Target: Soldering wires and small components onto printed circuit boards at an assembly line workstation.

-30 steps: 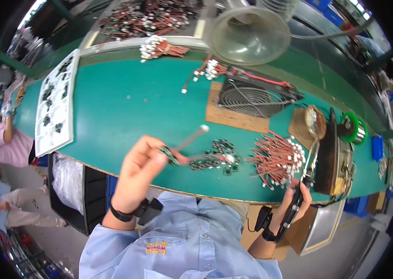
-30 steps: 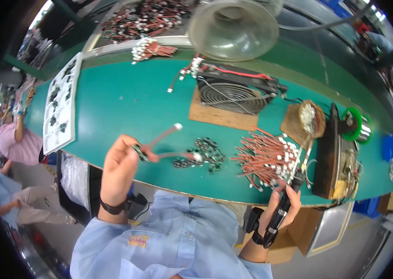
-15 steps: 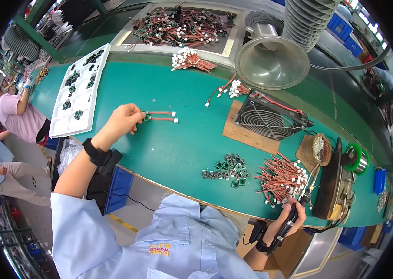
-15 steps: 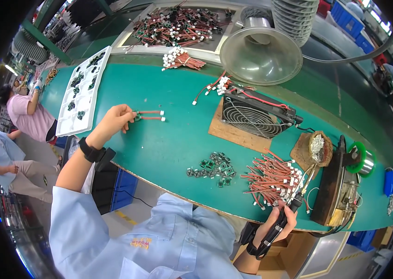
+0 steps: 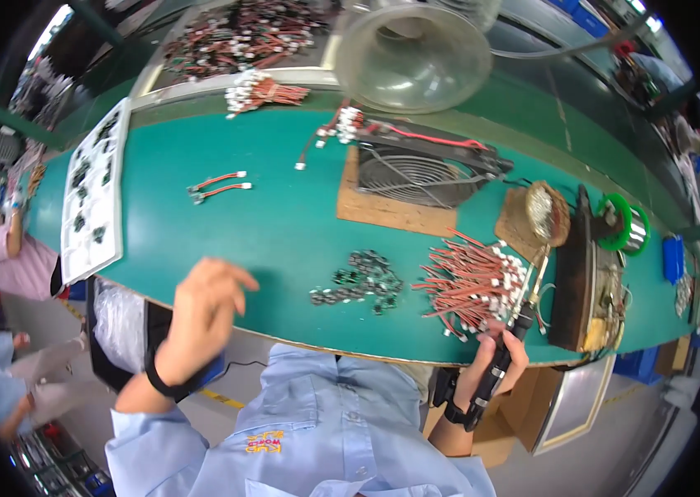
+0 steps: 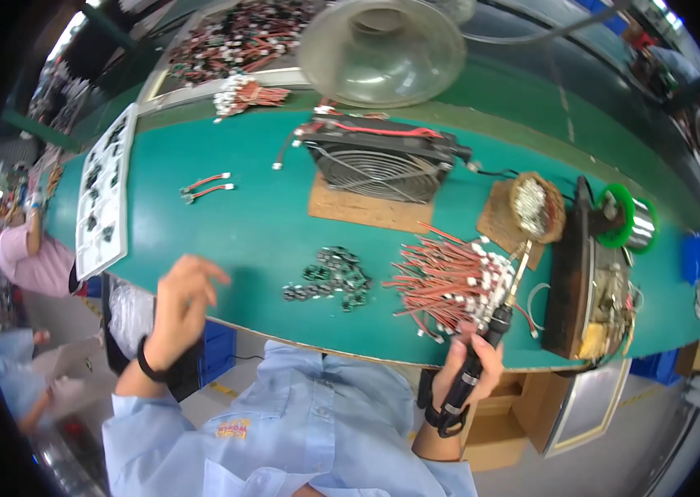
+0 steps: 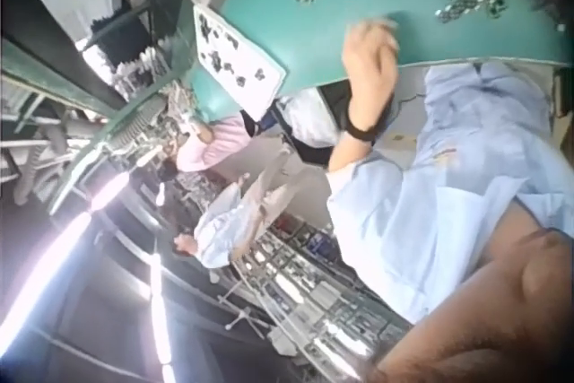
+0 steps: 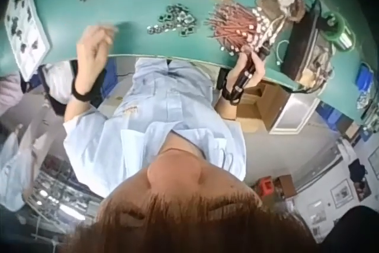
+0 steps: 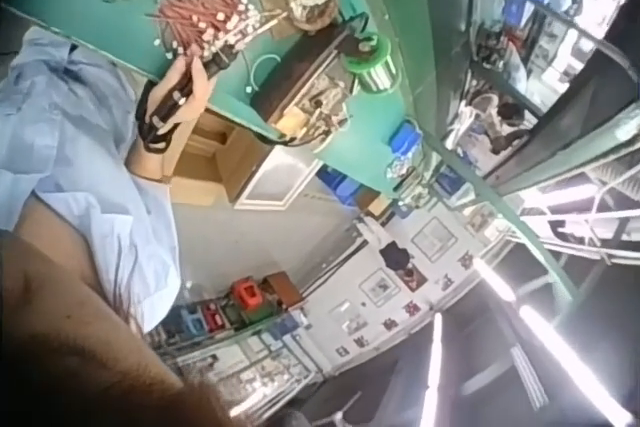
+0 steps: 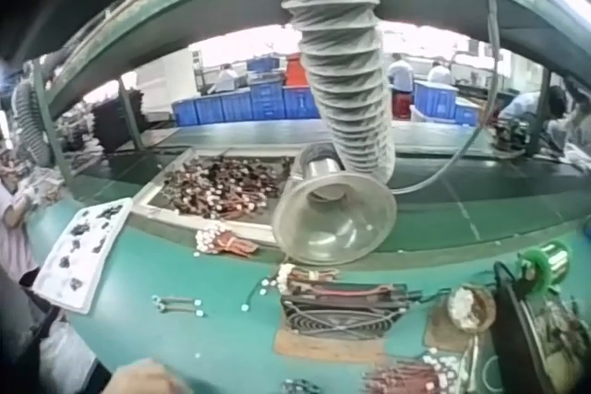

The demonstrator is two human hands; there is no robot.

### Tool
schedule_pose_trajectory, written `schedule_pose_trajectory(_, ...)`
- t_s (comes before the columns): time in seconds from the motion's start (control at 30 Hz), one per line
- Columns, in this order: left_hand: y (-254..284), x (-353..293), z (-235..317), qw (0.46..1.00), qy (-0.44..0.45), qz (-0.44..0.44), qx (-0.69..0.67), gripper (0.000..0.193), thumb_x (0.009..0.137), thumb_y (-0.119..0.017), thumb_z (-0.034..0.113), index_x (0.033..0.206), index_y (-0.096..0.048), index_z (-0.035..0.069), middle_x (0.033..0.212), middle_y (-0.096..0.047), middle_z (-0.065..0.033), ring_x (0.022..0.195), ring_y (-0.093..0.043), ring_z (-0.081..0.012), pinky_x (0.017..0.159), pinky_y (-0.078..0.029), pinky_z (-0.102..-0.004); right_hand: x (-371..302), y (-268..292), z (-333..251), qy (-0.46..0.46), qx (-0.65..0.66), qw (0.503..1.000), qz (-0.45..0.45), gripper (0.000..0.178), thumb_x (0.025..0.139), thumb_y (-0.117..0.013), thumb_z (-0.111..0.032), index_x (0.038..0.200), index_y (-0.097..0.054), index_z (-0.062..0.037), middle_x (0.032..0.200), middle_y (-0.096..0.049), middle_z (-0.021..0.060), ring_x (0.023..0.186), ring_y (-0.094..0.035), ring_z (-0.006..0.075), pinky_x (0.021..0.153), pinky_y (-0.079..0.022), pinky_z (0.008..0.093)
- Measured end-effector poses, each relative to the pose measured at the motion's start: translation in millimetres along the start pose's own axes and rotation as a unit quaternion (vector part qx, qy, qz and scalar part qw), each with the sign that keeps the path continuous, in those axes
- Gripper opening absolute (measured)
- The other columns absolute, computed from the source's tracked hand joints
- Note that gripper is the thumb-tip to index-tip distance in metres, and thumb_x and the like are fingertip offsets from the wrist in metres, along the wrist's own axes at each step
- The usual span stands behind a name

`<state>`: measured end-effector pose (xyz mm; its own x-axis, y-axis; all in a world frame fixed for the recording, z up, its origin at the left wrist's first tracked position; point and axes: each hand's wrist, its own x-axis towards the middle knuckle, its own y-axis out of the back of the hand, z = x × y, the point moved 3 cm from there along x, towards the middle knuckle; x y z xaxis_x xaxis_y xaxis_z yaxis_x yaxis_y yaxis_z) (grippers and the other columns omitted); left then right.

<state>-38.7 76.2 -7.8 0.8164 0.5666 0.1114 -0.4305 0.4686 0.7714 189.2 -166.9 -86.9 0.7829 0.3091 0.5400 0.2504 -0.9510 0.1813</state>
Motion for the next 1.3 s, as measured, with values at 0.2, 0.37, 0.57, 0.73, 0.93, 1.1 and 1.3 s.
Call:
schedule_pose_trajectory(0.2,-56,3,52,0.999,-0.010,0.032,-0.040,0.011,0.068,-0.052,-0.006,0.073,-0.056,0.003,0.090,-0.064,-0.0092,0.080,-0.056,-0.0268,0.074,-0.040,-0.0355,6,4,-5,0.070,-0.101,0.985,-0.119,0.017,0.081,-0.060,-0.001,0.094,-0.051,-0.0076,0.086,-0.063,0.0129,0.071,-0.057,0.0202,0.074,-0.044,0.0324)
schedule_pose_trajectory(0.37,-79,8,59,0.993,-0.055,0.047,-0.092,0.008,0.072,-0.058,-0.001,0.079,-0.059,0.001,0.088,-0.065,-0.0104,0.078,-0.057,-0.0263,0.075,-0.041,-0.0358,15,-16,-37,0.142,-0.289,0.929,-0.183,0.021,0.076,-0.063,0.002,0.088,-0.053,-0.0111,0.083,-0.063,0.0060,0.070,-0.057,0.0205,0.074,-0.038,0.0329)
schedule_pose_trajectory(0.57,-75,16,65,0.982,-0.091,0.064,-0.151,0.011,0.072,-0.060,-0.002,0.082,-0.059,0.003,0.088,-0.065,-0.0086,0.076,-0.058,-0.0244,0.074,-0.042,-0.0351,21,-30,-41,0.181,-0.364,0.884,-0.230,0.031,0.063,-0.066,-0.006,0.092,-0.061,-0.0152,0.080,-0.060,0.0005,0.071,-0.056,0.0185,0.075,-0.032,0.0329)
schedule_pose_trajectory(0.73,-75,16,63,0.978,-0.084,0.048,-0.183,0.011,0.075,-0.060,-0.002,0.086,-0.058,0.000,0.091,-0.064,-0.0117,0.077,-0.058,-0.0241,0.072,-0.043,-0.0341,25,-27,-53,0.150,-0.244,0.934,-0.211,0.032,0.066,-0.073,0.005,0.085,-0.054,-0.0120,0.078,-0.063,0.0048,0.069,-0.057,0.0209,0.071,-0.040,0.0328)
schedule_pose_trajectory(0.93,-83,23,80,0.972,-0.087,0.049,-0.215,0.020,0.071,-0.066,0.001,0.090,-0.061,0.002,0.093,-0.061,-0.0081,0.077,-0.058,-0.0224,0.070,-0.044,-0.0336,11,-29,-67,0.075,-0.055,0.967,-0.238,0.037,0.067,-0.072,0.007,0.093,-0.053,-0.0101,0.083,-0.066,0.0069,0.072,-0.060,0.0214,0.069,-0.043,0.0319)
schedule_pose_trajectory(1.1,-82,21,74,0.960,-0.241,0.019,-0.144,0.019,0.069,-0.069,0.003,0.088,-0.063,0.005,0.086,-0.058,-0.0051,0.074,-0.056,-0.0209,0.067,-0.042,-0.0327,-4,-27,-68,-0.016,0.063,0.968,-0.242,0.042,0.064,-0.071,0.006,0.100,-0.053,-0.0089,0.088,-0.067,0.0065,0.074,-0.062,0.0202,0.071,-0.041,0.0300)
schedule_pose_trajectory(1.3,-81,17,79,0.969,-0.189,-0.016,-0.158,0.015,0.069,-0.069,0.004,0.083,-0.062,0.006,0.080,-0.056,-0.0039,0.070,-0.054,-0.0205,0.065,-0.041,-0.0326,10,-29,-81,0.066,0.028,0.959,-0.273,0.043,0.064,-0.071,0.007,0.100,-0.052,-0.0075,0.087,-0.066,0.0076,0.073,-0.062,0.0207,0.074,-0.041,0.0311)
